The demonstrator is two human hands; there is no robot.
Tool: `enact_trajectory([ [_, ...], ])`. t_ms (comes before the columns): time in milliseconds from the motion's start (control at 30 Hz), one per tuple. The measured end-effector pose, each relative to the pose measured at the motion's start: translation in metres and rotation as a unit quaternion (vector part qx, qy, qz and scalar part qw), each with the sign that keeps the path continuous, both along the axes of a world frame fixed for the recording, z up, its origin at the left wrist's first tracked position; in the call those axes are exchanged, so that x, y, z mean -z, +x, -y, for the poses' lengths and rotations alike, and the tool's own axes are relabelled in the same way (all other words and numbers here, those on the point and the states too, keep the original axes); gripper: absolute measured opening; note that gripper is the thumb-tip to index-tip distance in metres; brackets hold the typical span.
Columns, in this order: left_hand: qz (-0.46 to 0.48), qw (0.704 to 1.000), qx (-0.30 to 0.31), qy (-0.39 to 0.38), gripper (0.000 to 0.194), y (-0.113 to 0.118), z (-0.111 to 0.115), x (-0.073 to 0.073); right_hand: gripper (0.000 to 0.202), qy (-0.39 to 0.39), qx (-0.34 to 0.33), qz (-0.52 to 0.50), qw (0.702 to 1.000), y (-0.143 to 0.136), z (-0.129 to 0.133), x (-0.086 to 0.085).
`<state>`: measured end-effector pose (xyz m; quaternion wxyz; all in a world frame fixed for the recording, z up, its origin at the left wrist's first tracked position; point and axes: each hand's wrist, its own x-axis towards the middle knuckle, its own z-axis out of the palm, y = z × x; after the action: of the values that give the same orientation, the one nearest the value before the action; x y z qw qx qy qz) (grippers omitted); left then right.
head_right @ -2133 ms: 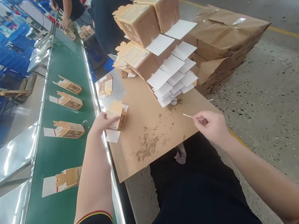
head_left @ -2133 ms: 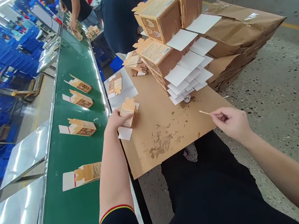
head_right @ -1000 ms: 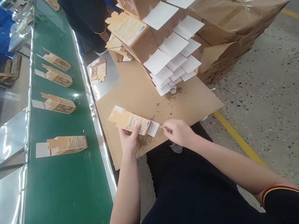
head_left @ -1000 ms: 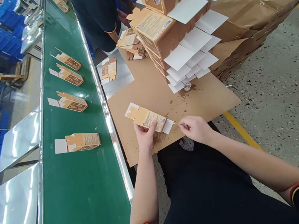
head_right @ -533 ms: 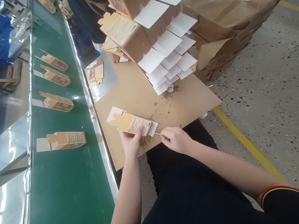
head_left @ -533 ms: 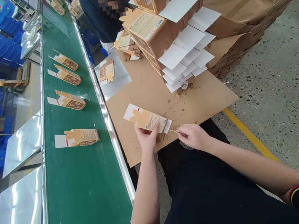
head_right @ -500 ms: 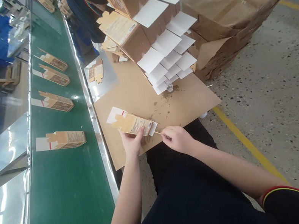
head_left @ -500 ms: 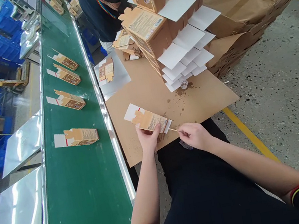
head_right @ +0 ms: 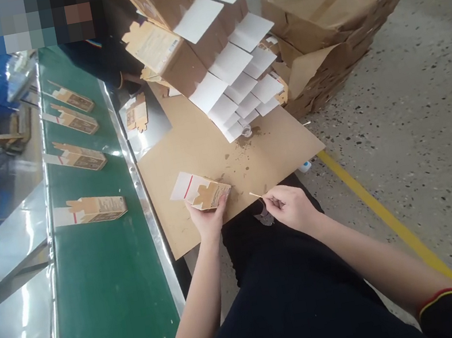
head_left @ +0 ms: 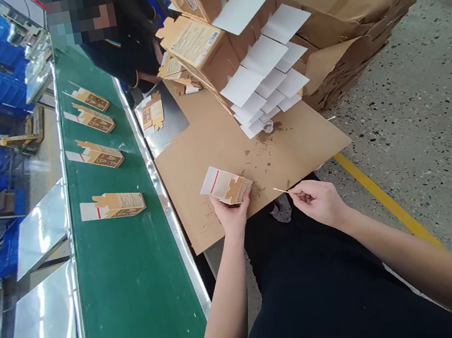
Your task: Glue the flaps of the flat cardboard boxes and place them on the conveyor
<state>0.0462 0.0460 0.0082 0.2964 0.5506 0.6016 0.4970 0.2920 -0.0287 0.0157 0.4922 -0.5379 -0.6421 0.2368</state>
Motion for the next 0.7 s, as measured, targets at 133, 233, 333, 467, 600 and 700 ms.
enact_trajectory([
  [133, 0.044, 0.999, 0.012, -0.007, 0.077, 0.007, -0.002, 0.001, 0.029, -0.035, -0.005, 0.013, 0.999, 0.0, 0.0, -0.003],
  [233, 0.036, 0.999, 0.007, -0.01, 0.075, 0.003, -0.003, 0.004, 0.03, -0.043, 0.0, 0.017, 0.999, 0.001, -0.002, -0.005],
  [333, -0.004, 0.997, -0.074, -0.004, 0.078, -0.028, -0.002, 0.003, 0.03, -0.023, 0.018, 0.005, 1.0, 0.005, -0.005, -0.006],
  [467, 0.012, 0.971, -0.234, 0.04, 0.089, -0.116, 0.017, -0.014, 0.028, -0.005, 0.028, -0.01, 1.0, 0.012, -0.008, -0.006],
  [600, 0.008, 0.917, -0.387, 0.091, 0.099, -0.214, 0.047, -0.03, 0.026, 0.013, 0.014, -0.028, 0.999, 0.01, -0.015, -0.006],
  [700, 0.004, 0.901, -0.433, 0.029, 0.1, -0.257, 0.06, -0.027, 0.029, 0.016, -0.004, -0.033, 0.999, 0.005, -0.025, -0.006],
])
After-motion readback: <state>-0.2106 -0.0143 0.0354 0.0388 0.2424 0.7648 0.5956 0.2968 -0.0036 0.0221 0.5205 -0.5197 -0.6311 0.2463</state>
